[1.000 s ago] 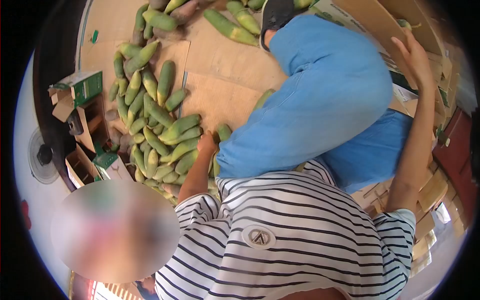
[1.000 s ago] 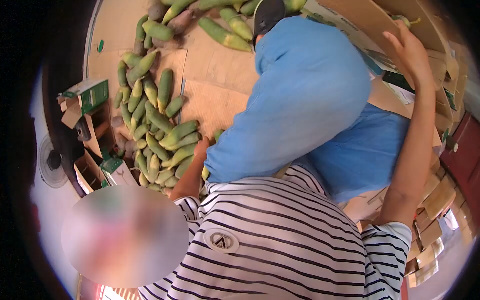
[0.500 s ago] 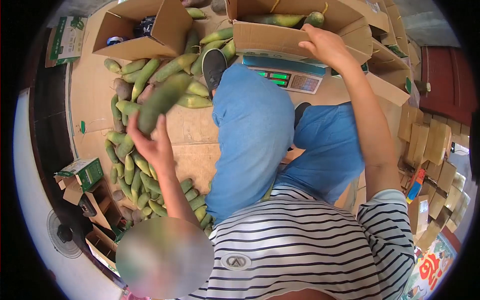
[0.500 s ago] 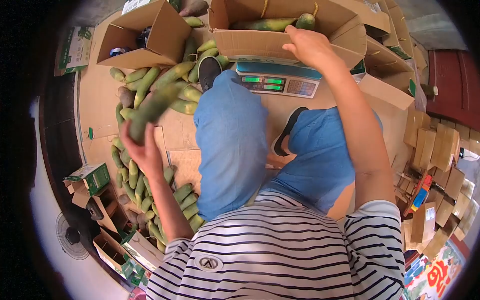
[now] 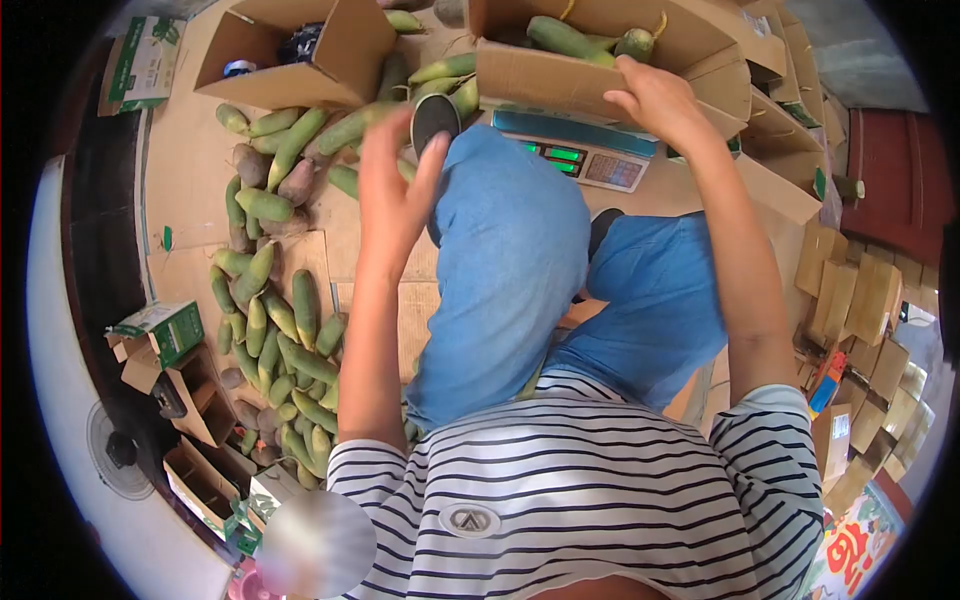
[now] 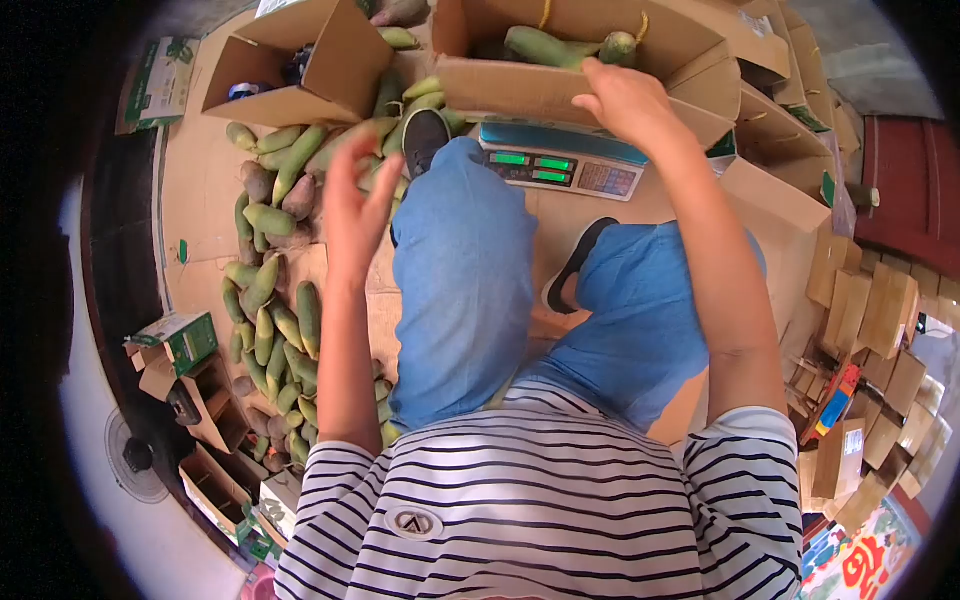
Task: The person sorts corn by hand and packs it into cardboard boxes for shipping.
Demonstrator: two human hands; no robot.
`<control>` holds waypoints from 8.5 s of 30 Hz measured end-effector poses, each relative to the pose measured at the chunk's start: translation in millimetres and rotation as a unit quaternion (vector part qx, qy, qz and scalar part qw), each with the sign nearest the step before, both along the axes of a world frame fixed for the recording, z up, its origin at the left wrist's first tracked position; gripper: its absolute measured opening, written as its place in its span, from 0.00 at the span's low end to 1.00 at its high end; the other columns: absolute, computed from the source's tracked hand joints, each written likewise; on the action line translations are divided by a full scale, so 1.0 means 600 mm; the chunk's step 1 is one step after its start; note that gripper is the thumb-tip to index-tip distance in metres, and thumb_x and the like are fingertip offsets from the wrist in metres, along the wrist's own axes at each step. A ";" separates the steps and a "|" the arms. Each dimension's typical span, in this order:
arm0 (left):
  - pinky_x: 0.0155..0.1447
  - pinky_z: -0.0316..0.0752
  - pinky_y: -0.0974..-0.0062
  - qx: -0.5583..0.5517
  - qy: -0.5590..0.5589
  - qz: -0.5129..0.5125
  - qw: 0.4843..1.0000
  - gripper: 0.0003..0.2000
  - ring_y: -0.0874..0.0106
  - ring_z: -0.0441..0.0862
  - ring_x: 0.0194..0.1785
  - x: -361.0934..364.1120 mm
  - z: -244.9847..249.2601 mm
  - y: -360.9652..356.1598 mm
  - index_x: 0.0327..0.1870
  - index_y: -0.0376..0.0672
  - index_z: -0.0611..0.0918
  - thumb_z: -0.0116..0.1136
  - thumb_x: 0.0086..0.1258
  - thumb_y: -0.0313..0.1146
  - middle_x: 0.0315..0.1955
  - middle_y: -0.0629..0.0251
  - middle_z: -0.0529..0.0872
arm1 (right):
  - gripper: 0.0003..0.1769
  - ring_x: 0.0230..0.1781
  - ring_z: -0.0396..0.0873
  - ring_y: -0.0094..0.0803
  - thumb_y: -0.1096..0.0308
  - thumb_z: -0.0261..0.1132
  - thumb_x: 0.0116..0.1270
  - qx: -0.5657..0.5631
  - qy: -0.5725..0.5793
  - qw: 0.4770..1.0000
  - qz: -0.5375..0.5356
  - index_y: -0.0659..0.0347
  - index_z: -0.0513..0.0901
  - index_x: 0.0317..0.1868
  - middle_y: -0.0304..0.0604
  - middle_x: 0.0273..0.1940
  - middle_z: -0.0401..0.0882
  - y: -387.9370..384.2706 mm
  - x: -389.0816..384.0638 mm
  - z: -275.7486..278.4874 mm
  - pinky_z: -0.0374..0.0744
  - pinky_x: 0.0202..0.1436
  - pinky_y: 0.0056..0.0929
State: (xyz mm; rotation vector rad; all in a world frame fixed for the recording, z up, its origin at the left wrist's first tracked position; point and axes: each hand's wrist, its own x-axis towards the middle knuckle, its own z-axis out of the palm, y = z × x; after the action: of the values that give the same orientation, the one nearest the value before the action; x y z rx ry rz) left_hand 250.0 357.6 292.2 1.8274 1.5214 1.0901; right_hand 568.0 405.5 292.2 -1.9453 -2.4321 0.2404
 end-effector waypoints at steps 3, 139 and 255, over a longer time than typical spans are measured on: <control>0.53 0.72 0.65 -0.209 0.087 -0.044 0.973 0.18 0.54 0.78 0.48 -0.092 -0.137 -0.114 0.48 0.34 0.76 0.62 0.61 0.37 0.43 0.48 0.80 | 0.24 0.46 0.78 0.51 0.52 0.60 0.62 0.009 -0.030 1.000 -0.004 0.60 0.72 0.51 0.54 0.43 0.80 0.010 0.005 -0.008 0.76 0.45 0.47; 0.43 0.75 0.59 0.081 0.438 -0.382 0.810 0.10 0.56 0.79 0.42 0.272 0.019 0.147 0.35 0.40 0.75 0.61 0.57 0.33 0.32 0.55 0.82 | 0.11 0.40 0.81 0.45 0.60 0.67 0.54 0.031 -0.052 0.996 -0.061 0.58 0.86 0.33 0.49 0.36 0.84 0.174 0.134 0.007 0.78 0.41 0.43; 0.45 0.71 0.61 0.152 0.347 -0.453 0.807 0.11 0.56 0.78 0.41 0.347 0.171 -0.039 0.44 0.36 0.77 0.58 0.62 0.29 0.37 0.55 0.80 | 0.25 0.57 0.69 0.53 0.56 0.58 0.64 0.402 -0.046 0.656 -0.637 0.66 0.72 0.54 0.59 0.54 0.71 -0.658 0.427 -0.172 0.67 0.61 0.42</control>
State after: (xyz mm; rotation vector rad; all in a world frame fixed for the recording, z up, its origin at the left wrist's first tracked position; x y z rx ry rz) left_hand 458.4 334.0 395.0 2.8999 0.5243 0.1746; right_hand 824.4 10.7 189.1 -2.4373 -0.3917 -0.8004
